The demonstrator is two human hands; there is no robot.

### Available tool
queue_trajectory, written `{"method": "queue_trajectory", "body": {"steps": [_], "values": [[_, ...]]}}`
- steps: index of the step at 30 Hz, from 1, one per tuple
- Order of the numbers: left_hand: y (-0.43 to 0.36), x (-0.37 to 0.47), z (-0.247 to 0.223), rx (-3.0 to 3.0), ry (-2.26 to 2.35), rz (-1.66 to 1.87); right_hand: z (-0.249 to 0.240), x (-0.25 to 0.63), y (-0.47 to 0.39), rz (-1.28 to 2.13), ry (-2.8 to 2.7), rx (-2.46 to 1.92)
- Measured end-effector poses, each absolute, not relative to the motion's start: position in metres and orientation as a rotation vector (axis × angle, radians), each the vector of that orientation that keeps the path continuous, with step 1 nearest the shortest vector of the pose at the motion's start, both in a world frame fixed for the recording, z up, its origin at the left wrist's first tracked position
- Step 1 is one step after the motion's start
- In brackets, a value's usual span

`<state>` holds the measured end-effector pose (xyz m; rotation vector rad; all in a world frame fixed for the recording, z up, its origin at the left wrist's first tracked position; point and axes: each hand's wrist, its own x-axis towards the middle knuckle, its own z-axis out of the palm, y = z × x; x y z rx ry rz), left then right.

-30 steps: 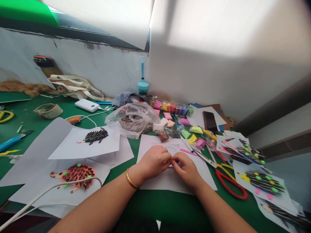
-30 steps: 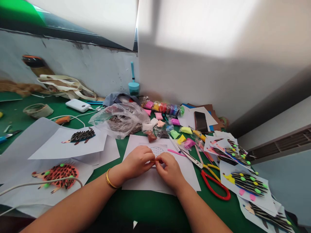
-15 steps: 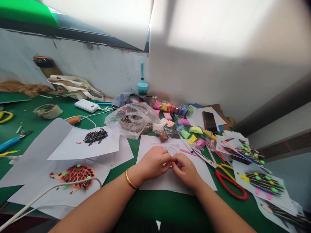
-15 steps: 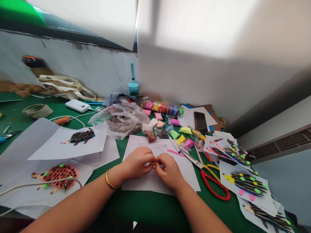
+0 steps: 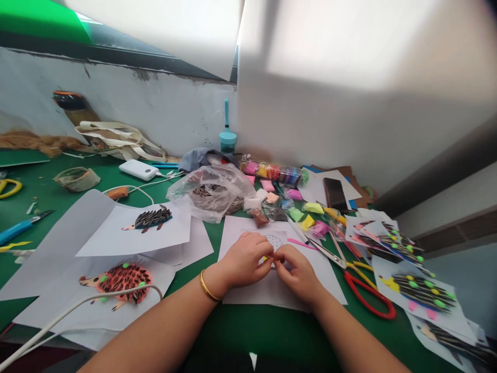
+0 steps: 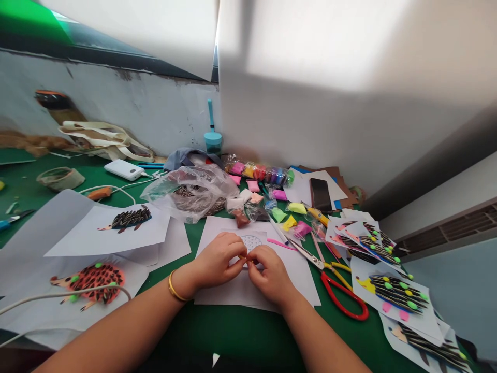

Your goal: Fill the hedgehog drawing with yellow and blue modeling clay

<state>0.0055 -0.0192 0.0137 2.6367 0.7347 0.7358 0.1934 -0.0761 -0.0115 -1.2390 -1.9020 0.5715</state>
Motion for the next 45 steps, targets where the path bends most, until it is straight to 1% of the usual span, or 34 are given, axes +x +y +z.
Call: {"method": "queue_trajectory", "body": {"steps": [8,21,25,29,33,36,39,42,45], "values": [[-0.019,0.005,0.011,2.521,0.645,0.926,-0.009,0.193,-0.075,0.565,-1.894,-1.229],[-0.016,0.005,0.008,2.312,0.663,0.965,-0.009,0.194,-0.075,0.586,-1.823,-1.231],[-0.015,0.006,0.009,2.193,0.747,0.990,-0.012,0.195,-0.075,0.591,-1.817,-1.191],[-0.005,0.006,0.006,2.004,0.879,1.116,-0.015,0.195,-0.074,0.601,-1.837,-1.185],[0.015,-0.004,0.001,1.908,1.158,1.219,-0.016,0.196,-0.073,0.592,-1.816,-1.219],[0.029,-0.016,-0.002,2.023,1.425,1.123,-0.017,0.197,-0.072,0.594,-1.806,-1.234],[0.033,-0.023,-0.003,2.239,1.587,0.895,-0.017,0.198,-0.071,0.589,-1.809,-1.253],[0.031,-0.022,-0.004,2.349,1.718,0.651,-0.017,0.199,-0.071,0.590,-1.793,-1.271],[0.029,-0.020,-0.006,2.404,1.763,0.512,-0.018,0.199,-0.072,0.616,-1.755,-1.288]]}}
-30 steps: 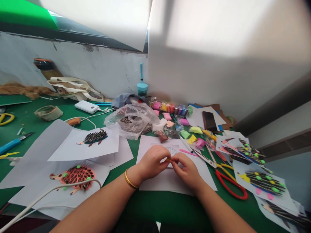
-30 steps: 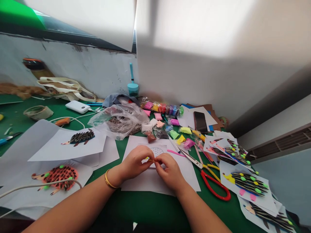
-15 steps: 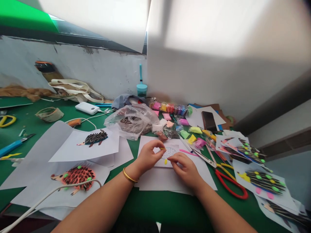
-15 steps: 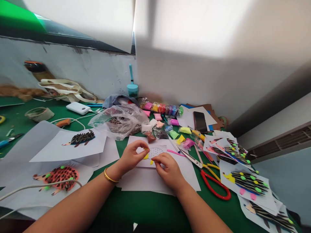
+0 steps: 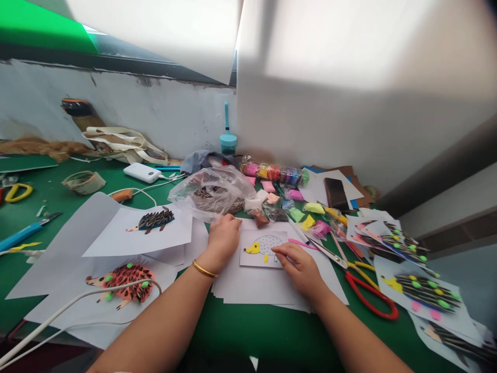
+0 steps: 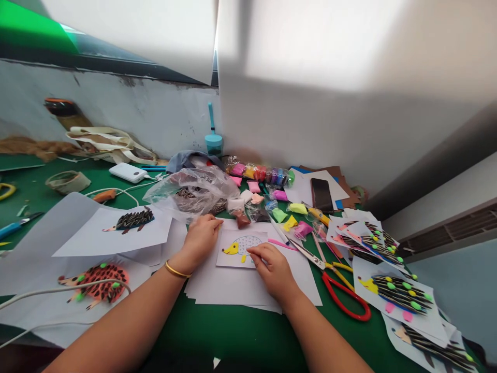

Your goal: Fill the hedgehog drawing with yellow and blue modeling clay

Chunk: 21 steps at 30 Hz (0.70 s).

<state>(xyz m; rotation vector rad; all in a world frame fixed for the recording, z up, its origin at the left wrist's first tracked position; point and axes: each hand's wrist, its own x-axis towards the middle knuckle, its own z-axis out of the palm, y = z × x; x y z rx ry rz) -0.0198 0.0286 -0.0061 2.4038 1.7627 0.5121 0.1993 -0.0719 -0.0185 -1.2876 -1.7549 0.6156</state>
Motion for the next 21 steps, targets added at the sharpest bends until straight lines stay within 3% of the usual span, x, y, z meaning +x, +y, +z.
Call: {"method": "queue_trajectory", "body": {"steps": [7,11,15,21], "values": [[0.024,-0.019,0.001,2.465,1.678,0.801,-0.026,0.203,-0.070,0.747,-1.504,-1.433],[0.011,-0.010,0.006,2.494,1.134,1.102,-0.023,0.202,-0.069,0.835,-1.443,-1.404],[-0.006,0.006,0.004,2.561,0.689,1.080,-0.017,0.199,-0.070,0.941,-1.379,-1.378],[-0.018,0.016,0.001,2.639,0.661,1.147,-0.007,0.197,-0.072,1.086,-1.360,-1.334]]}}
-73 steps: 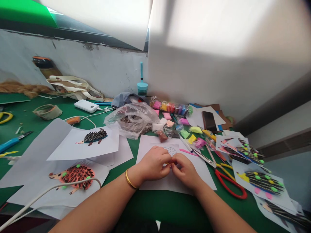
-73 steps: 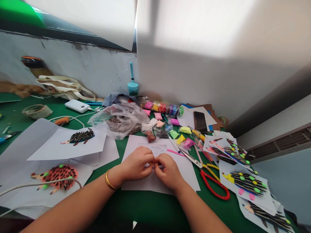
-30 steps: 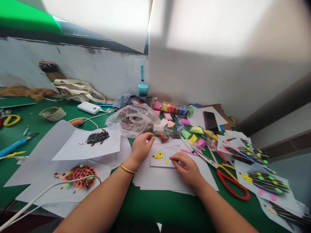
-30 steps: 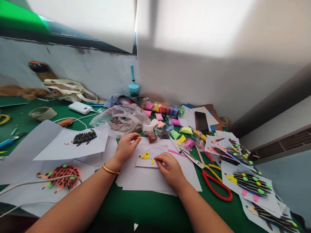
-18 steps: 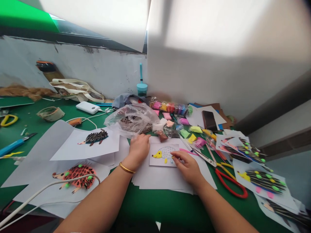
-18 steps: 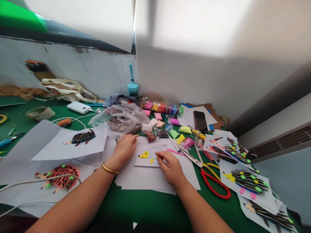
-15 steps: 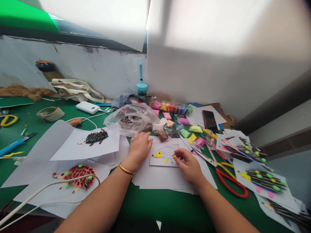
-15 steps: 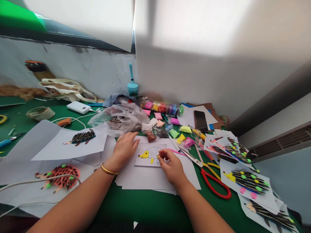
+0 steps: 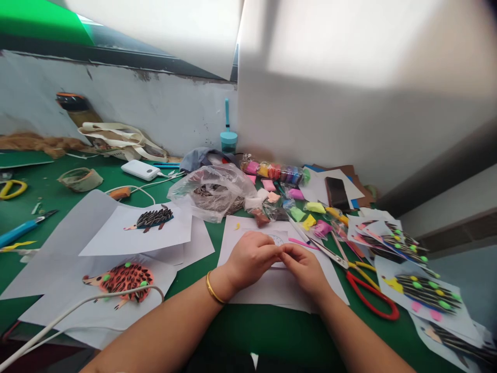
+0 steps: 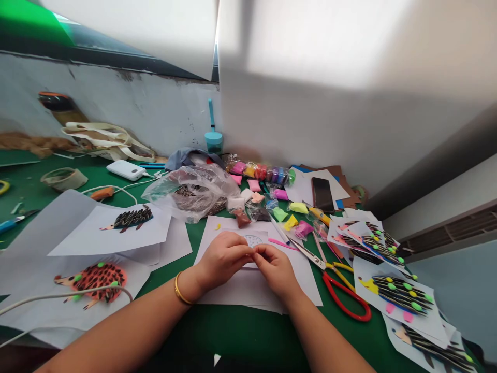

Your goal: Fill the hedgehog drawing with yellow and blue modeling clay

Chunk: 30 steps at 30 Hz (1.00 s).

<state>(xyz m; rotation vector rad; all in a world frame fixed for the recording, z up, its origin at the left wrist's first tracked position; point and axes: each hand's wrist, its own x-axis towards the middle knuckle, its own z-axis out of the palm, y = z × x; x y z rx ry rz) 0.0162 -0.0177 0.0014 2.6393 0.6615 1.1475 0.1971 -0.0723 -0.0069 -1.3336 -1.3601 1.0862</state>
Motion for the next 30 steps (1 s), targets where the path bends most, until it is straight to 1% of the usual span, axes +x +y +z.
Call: {"method": "queue_trajectory", "body": {"steps": [4,10,18,24,30], "values": [[-0.016,0.013,0.004,2.641,0.658,1.212,-0.007,0.202,-0.073,1.168,-1.379,-1.279],[-0.018,0.010,0.006,2.648,0.718,1.090,-0.017,0.204,-0.071,1.250,-1.276,-1.206],[-0.021,0.014,0.006,2.249,0.779,1.156,-0.013,0.201,-0.071,1.285,-1.204,-1.199],[-0.027,0.023,0.010,1.882,0.761,1.012,-0.013,0.198,-0.072,1.165,-1.249,-1.191],[-0.029,0.024,0.018,1.695,0.704,0.881,-0.012,0.198,-0.075,1.030,-1.367,-1.247]]}}
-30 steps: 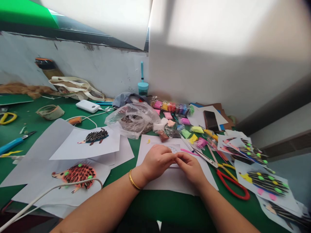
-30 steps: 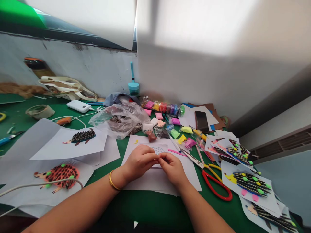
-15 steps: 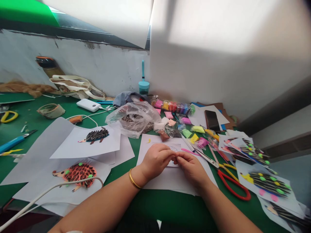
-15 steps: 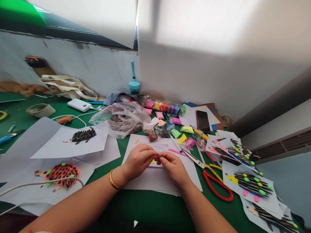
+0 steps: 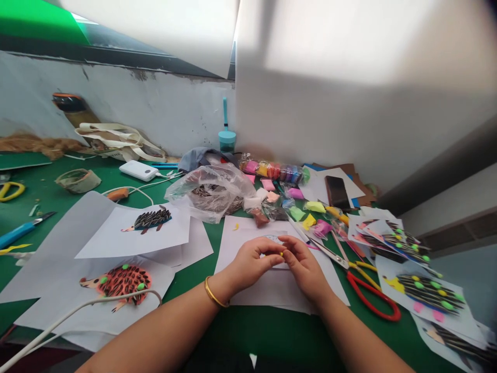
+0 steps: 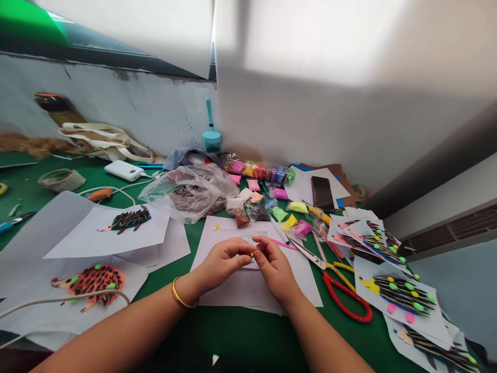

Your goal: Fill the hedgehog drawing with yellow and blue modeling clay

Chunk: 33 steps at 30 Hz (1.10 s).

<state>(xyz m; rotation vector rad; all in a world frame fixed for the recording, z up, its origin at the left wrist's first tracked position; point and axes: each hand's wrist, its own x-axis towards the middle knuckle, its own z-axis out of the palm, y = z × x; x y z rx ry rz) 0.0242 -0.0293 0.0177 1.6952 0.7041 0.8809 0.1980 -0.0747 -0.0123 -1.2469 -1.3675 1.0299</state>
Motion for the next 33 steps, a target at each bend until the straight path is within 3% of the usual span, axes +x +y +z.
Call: {"method": "queue_trajectory", "body": {"steps": [33], "values": [[-0.0255,0.0195,0.0146,1.766,0.783,0.922,-0.0110,0.1983,-0.0814,0.614,-1.617,-1.307]]}}
